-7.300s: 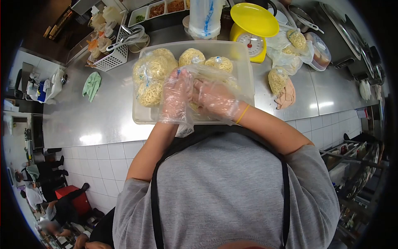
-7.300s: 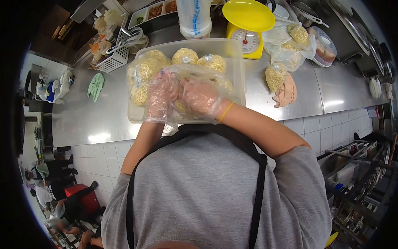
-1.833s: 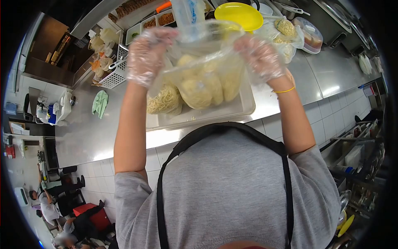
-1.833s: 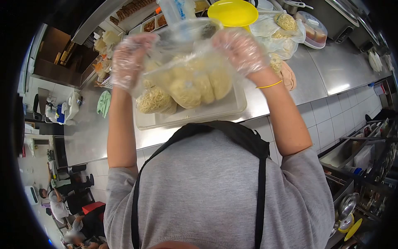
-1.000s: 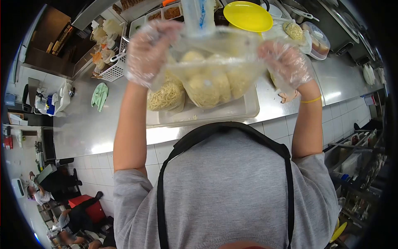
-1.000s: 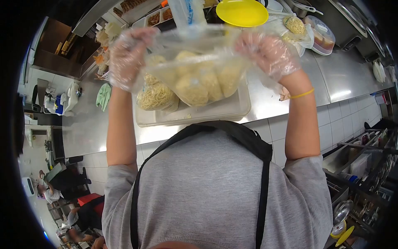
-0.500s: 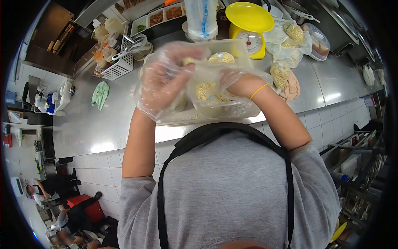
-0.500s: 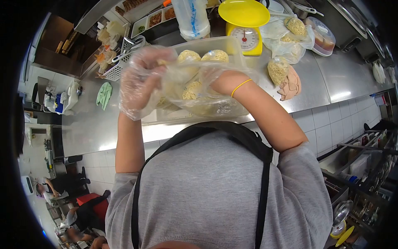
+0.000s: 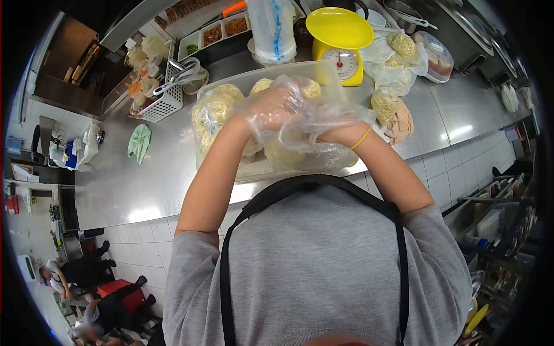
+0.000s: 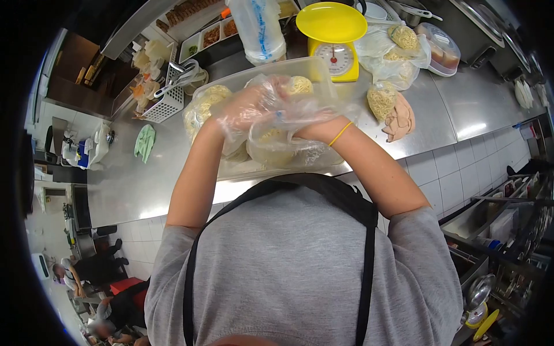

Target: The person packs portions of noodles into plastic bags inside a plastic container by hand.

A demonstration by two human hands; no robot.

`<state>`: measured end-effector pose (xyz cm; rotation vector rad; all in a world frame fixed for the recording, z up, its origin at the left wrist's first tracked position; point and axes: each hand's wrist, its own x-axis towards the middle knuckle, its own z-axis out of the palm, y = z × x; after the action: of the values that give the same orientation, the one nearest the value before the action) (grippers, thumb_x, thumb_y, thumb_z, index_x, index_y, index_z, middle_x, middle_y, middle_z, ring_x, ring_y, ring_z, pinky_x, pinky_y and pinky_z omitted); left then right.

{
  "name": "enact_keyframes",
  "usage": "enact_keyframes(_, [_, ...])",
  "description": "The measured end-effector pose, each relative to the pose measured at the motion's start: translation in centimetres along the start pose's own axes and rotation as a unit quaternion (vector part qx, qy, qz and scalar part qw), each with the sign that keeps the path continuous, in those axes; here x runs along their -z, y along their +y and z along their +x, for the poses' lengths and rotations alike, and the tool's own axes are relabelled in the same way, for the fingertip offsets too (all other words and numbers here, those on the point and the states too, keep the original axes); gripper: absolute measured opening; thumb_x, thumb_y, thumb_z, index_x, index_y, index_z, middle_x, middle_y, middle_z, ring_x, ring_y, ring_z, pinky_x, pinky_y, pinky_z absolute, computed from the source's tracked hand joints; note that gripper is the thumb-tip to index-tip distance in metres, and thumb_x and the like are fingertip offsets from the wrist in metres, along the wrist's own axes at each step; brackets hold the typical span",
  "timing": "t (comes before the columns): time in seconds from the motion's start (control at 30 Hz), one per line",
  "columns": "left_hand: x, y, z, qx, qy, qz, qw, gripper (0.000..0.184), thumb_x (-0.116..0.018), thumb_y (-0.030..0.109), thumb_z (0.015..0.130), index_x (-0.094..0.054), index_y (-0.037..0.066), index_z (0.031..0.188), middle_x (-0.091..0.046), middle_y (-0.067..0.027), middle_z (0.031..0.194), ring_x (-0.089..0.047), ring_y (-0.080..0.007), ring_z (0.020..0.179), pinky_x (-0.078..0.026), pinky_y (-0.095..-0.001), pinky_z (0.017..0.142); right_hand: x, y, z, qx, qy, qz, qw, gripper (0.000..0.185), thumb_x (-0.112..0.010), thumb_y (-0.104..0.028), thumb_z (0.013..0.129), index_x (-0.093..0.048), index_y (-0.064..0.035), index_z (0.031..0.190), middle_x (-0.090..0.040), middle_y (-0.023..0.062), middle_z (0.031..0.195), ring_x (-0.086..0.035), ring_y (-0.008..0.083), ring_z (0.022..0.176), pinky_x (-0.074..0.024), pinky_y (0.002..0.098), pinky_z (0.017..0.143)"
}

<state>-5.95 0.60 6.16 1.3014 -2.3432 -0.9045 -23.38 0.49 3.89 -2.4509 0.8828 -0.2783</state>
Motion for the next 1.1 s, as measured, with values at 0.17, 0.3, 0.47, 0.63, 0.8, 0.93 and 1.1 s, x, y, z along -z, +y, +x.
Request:
enact_keyframes(0.17, [-1.8, -3.3, 1.5, 0.092, -0.104, 0.215, 0.967, 0.032, -0.059, 0.018, 0.074, -0.056, 0.001, 0.101, -0.059, -0.0196, 0.094, -0.058, -0.0293, 0.088, -0.045, -0.0365, 0.075, -1.5, 1.0, 1.5, -0.005, -0.028, -0.048, 0.998, 0.025, -0.054, -0.018, 0.077, -0.057, -0.0027, 0.097, -0.059, 0.0207, 0.088, -0.056, 0.0343, 0.082, -0.0442, 0.0401, 0.074])
enact_keyframes(0.3, [-2.4, -4.3, 1.6, 0.120, -0.045, 0.271, 0.954, 0.024, -0.052, 0.016, 0.077, -0.059, 0.000, 0.094, -0.059, -0.0217, 0.094, -0.058, -0.0344, 0.086, -0.046, -0.0386, 0.076, -2.4, 2.2, 2.0, 0.005, -0.002, 0.011, 1.000, 0.030, -0.052, -0.021, 0.079, -0.055, -0.0032, 0.103, -0.058, 0.0213, 0.094, -0.056, 0.0339, 0.088, -0.0434, 0.0395, 0.078])
enact_keyframes(0.47, [-6.3, -10.8, 2.5, 0.152, 0.195, 0.027, 0.969, 0.025, -0.048, 0.021, 0.082, -0.056, -0.001, 0.092, -0.059, -0.0198, 0.089, -0.057, -0.0337, 0.085, -0.046, -0.0380, 0.073, -4.5, 3.6, 2.6, 0.132, 0.112, 0.003, 0.985, 0.028, -0.052, -0.015, 0.077, -0.055, -0.0019, 0.102, -0.058, 0.0214, 0.094, -0.056, 0.0343, 0.088, -0.0437, 0.0396, 0.077])
enact_keyframes(0.63, [-7.1, -10.7, 2.6, 0.209, 0.213, -0.370, 0.880, 0.023, -0.050, 0.021, 0.082, -0.057, 0.000, 0.090, -0.060, -0.0112, 0.084, -0.057, -0.0264, 0.080, -0.046, -0.0380, 0.069, -3.3, 2.7, 2.8, 0.092, 0.090, -0.009, 0.992, 0.028, -0.053, -0.015, 0.076, -0.056, -0.0013, 0.100, -0.058, 0.0208, 0.095, -0.056, 0.0337, 0.088, -0.0438, 0.0392, 0.078])
enact_keyframes(0.8, [-3.9, -7.6, 0.9, 0.212, -0.010, -0.047, 0.976, 0.023, -0.052, 0.020, 0.079, -0.060, 0.001, 0.087, -0.062, -0.0121, 0.081, -0.059, -0.0247, 0.070, -0.046, -0.0351, 0.063, -2.6, 1.8, 3.6, -0.017, -0.124, -0.078, 0.989, 0.028, -0.053, -0.020, 0.075, -0.060, -0.0005, 0.093, -0.060, 0.0203, 0.095, -0.056, 0.0347, 0.088, -0.0445, 0.0396, 0.077])
enact_keyframes(0.93, [-3.7, -6.0, 2.1, 0.179, -0.032, 0.214, 0.960, 0.021, -0.053, 0.017, 0.076, -0.063, 0.000, 0.085, -0.063, -0.0186, 0.089, -0.061, -0.0300, 0.080, -0.047, -0.0368, 0.069, -3.7, 1.2, 5.8, -0.076, -0.071, -0.053, 0.993, 0.027, -0.053, -0.022, 0.074, -0.063, -0.0017, 0.089, -0.060, 0.0198, 0.096, -0.057, 0.0331, 0.089, -0.0447, 0.0389, 0.077])
enact_keyframes(1.1, [-4.7, -6.8, 3.3, 0.309, -0.078, 0.257, 0.912, 0.030, -0.046, 0.017, 0.082, -0.058, 0.003, 0.105, -0.054, -0.0170, 0.113, -0.054, -0.0308, 0.101, -0.045, -0.0385, 0.084, -3.8, 2.0, 6.6, -0.124, -0.138, -0.055, 0.981, 0.034, -0.056, -0.024, 0.073, -0.061, -0.0052, 0.101, -0.057, 0.0185, 0.106, -0.055, 0.0322, 0.097, -0.0421, 0.0386, 0.084])
